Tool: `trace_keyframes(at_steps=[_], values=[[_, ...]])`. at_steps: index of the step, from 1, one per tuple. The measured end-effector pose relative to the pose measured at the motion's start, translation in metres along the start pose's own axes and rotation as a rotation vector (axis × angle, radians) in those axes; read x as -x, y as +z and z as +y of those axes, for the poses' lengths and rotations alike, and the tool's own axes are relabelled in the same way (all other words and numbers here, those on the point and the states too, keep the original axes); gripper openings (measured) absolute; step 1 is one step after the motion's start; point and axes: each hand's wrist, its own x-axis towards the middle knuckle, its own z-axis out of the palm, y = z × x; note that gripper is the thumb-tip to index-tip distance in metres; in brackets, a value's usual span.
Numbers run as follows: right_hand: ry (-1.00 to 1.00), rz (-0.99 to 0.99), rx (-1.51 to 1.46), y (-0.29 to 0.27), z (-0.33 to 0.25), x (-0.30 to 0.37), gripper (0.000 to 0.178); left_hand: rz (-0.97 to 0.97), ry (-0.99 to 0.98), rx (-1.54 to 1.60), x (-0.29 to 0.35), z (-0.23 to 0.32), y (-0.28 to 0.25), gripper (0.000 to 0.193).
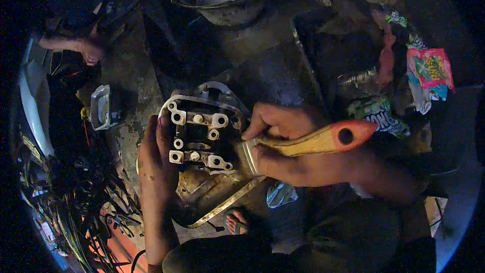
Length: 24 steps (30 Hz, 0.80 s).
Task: The person cleans an engine component by scrubbing it with a brush, wiping it with a cloth, and scraping the internal surfaces with a metal tool.
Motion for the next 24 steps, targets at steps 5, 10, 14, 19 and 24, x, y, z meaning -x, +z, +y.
trace_keyframes(at_steps=[5,10,14,19,24], values=[[0.252,0.069,-0.004,-0.024,-0.030,0.010,0.017,0.001,0.023,0.045,0.004,0.000,0.002,0.064],[0.124,-0.032,-0.090,-0.007,-0.014,0.010,0.020,-0.027,-0.010,0.001,-0.004,0.013,0.000,0.056],[0.036,0.014,-0.039,0.008,-0.002,0.002,0.020,-0.013,-0.034,0.043,0.000,0.014,-0.006,0.055],[0.080,0.061,0.161,0.001,-0.022,0.005,0.017,-0.027,-0.027,0.004,-0.007,0.010,0.000,0.055],[-0.029,0.127,0.174,0.002,-0.017,0.010,0.017,-0.116,-0.175,0.269,0.003,0.022,-0.024,0.054]])
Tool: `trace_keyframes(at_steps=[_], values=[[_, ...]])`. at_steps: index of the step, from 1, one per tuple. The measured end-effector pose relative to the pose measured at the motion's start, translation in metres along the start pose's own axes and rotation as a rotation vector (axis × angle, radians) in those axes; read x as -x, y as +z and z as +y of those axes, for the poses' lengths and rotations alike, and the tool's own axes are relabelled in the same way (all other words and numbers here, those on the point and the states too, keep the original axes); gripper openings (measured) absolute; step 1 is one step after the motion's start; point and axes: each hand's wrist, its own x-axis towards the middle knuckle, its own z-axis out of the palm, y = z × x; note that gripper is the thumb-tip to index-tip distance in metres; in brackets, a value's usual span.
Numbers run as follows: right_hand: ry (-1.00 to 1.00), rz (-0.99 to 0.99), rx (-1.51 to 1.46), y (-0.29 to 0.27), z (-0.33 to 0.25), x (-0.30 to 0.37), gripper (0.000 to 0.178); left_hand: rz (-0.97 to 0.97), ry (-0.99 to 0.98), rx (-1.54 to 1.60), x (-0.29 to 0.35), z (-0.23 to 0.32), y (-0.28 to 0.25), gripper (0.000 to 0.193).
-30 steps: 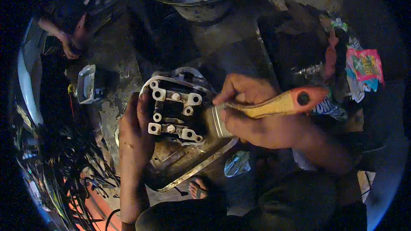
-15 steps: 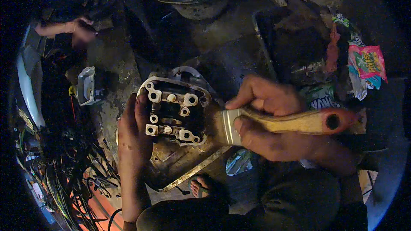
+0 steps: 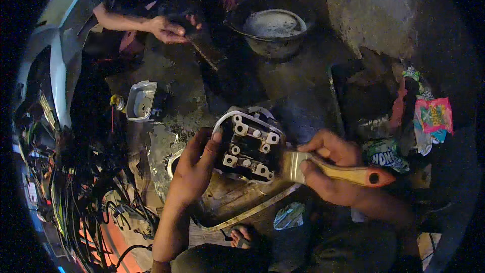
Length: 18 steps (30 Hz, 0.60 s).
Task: The person cleans an engine component by scrubbing it with a brush, wiping it with a cloth, and scraping the internal surfaces with a metal tool.
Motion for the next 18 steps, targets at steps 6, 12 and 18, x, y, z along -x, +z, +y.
trace_keyframes(at_steps=[6,12,18], values=[[0.226,0.229,0.064,-0.015,0.002,0.012,0.026,-0.058,0.019,0.249,0.006,-0.008,0.002,0.045],[0.026,0.022,0.401,0.002,-0.008,0.015,0.034,0.009,0.166,-0.011,0.013,-0.011,-0.001,0.039],[-0.289,-0.080,0.715,0.004,-0.004,0.022,0.044,0.061,0.187,0.028,0.028,-0.015,-0.018,0.036]])
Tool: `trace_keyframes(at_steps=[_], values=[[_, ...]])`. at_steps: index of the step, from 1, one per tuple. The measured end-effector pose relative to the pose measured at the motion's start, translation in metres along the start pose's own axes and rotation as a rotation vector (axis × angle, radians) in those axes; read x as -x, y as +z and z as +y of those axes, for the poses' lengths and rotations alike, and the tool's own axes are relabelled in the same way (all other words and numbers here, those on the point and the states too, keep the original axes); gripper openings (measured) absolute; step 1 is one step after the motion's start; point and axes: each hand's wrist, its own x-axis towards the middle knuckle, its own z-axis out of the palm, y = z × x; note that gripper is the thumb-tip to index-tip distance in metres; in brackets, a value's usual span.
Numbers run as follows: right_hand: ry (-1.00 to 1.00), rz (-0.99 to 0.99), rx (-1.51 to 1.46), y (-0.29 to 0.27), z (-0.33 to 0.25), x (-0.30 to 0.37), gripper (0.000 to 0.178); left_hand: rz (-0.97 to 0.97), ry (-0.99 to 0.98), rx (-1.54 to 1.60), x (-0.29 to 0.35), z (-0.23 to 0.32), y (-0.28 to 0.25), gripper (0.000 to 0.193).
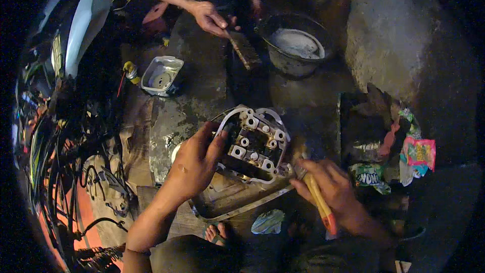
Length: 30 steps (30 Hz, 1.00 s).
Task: The person cleans an engine component by scrubbing it with a brush, wiping it with a cloth, and scraping the internal surfaces with a metal tool.
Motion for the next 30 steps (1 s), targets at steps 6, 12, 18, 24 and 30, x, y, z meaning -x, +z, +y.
trace_keyframes(at_steps=[6,12,18,24,30], values=[[-0.205,-0.043,0.144,0.013,-0.009,-0.020,0.045,0.020,0.020,0.079,0.012,-0.016,-0.019,0.033],[-0.266,-0.008,0.189,0.002,-0.008,-0.041,0.041,-0.007,-0.085,-0.048,0.012,-0.041,-0.025,0.042],[-0.412,-0.611,0.364,0.014,-0.003,-0.068,0.041,0.004,0.004,-0.220,0.019,-0.041,-0.031,0.062],[-0.390,-0.773,0.385,-0.002,-0.008,-0.088,0.038,0.021,0.027,-0.181,0.019,-0.040,-0.030,0.058],[-0.447,-0.874,0.665,-0.012,-0.022,-0.168,0.041,0.084,0.029,-0.248,0.023,-0.044,-0.035,0.055]])
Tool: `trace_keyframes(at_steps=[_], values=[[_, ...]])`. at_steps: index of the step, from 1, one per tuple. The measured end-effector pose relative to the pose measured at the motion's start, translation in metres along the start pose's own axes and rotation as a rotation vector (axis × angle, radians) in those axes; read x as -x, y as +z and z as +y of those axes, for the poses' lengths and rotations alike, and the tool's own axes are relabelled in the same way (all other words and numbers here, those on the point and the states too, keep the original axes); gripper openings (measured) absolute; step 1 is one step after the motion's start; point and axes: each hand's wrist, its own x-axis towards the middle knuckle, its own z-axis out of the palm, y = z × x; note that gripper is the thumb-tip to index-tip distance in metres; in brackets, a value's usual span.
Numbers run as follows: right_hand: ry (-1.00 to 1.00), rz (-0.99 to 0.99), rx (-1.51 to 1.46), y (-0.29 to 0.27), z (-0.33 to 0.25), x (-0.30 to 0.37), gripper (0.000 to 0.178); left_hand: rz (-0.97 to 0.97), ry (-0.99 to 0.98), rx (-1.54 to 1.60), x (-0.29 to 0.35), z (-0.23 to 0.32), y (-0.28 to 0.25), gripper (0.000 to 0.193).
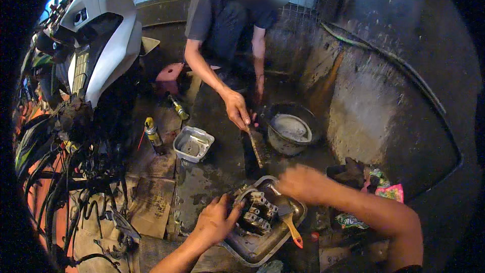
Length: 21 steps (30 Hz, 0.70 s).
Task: The person cleans an engine component by scrubbing it with a brush, wiping it with a cloth, and scraping the internal surfaces with a metal tool.
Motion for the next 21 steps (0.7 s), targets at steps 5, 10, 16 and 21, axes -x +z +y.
trace_keyframes(at_steps=[5,10,16,21], values=[[0.166,0.809,0.083,-0.007,0.074,-0.054,0.052,-0.073,-0.005,0.094,-0.007,0.007,0.000,0.060],[-0.040,0.786,0.255,-0.003,0.104,-0.080,0.057,-0.061,0.005,0.081,-0.005,-0.001,0.010,0.062],[-0.156,0.872,0.287,-0.026,0.099,-0.075,0.049,-0.024,0.034,0.062,-0.005,-0.009,0.010,0.064],[-0.123,1.013,0.189,-0.030,0.060,-0.022,0.048,0.069,0.075,0.097,-0.002,0.006,0.009,0.044]])
